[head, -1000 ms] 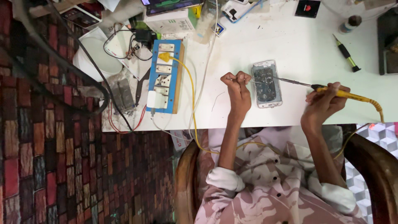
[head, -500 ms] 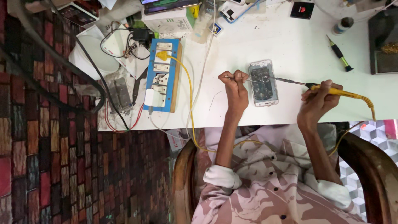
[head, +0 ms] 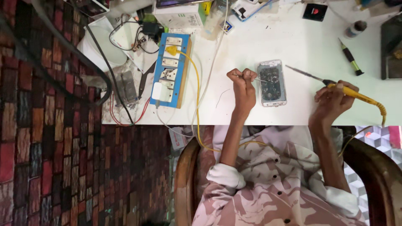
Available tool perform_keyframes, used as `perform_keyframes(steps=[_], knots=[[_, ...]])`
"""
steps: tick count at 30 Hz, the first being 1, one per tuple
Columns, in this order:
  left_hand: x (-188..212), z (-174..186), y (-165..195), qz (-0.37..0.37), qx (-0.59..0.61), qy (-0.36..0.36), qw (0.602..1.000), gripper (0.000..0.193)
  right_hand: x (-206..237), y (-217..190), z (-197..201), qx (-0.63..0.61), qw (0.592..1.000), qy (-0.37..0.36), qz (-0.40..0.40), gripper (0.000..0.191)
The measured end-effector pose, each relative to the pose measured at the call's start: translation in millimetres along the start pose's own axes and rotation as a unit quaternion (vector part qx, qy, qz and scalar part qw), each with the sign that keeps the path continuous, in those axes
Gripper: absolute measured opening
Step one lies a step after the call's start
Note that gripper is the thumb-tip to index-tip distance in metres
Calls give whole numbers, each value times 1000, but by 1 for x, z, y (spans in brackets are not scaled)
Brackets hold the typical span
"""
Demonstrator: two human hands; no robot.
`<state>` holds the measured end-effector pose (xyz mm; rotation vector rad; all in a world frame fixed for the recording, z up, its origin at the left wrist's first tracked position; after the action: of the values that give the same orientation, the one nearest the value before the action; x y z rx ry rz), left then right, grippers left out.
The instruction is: The person sits at a repair workbench holding a phone with one hand while using a yellow soldering iron with the other hand to work on the phone's exposed internal board, repeatedly applying the iron tip to different spots on the device.
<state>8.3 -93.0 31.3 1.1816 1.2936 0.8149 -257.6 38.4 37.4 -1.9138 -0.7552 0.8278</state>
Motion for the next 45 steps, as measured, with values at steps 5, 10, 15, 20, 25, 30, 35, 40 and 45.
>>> perform_keyframes(steps=[5, 10, 15, 20, 25, 30, 35, 40, 45], knots=[[-1, -1, 0, -16, 3, -9, 1000, 18, -2, -2, 4, 60, 998, 13, 5, 24], [-1, 0, -5, -20, 52, -10, 998, 18, 0, -5, 21, 59, 997, 56, 7, 35], [0, -1, -2, -45, 45, -29, 998, 19, 4, 19, 41, -10, 989, 127, -77, 22], [1, 2, -9, -4, 38, -8, 999, 18, 7, 10, 22, 81, 993, 78, -21, 25], [1, 2, -3, -3, 21, -5, 1000, 19, 11, 2, 6, 90, 995, 45, -6, 20], [1, 3, -4, 9, 31, -11, 999, 18, 13, -4, -3, 151, 988, 16, 15, 22], [3, 2, -3, -14, 23, -17, 1000, 18, 16, 1, 1, 150, 989, 3, 4, 23], [3, 2, -2, -25, 8, -18, 999, 18, 15, -4, -3, 132, 991, 3, 21, 22], [1, 0, 2, -41, 19, -29, 999, 18, 14, -8, -8, 184, 983, 3, 21, 20]])
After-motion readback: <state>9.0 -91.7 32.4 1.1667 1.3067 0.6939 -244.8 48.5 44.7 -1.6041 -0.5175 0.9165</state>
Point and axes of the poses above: each hand's wrist, its own x-axis away from the middle knuckle, its own z-axis out of the back of the hand, y = z × x, the point moved 10 cm from there along -x, towards the middle knuckle, and after that the axes turned 10 degrees about -y, right-handed, at the moved point
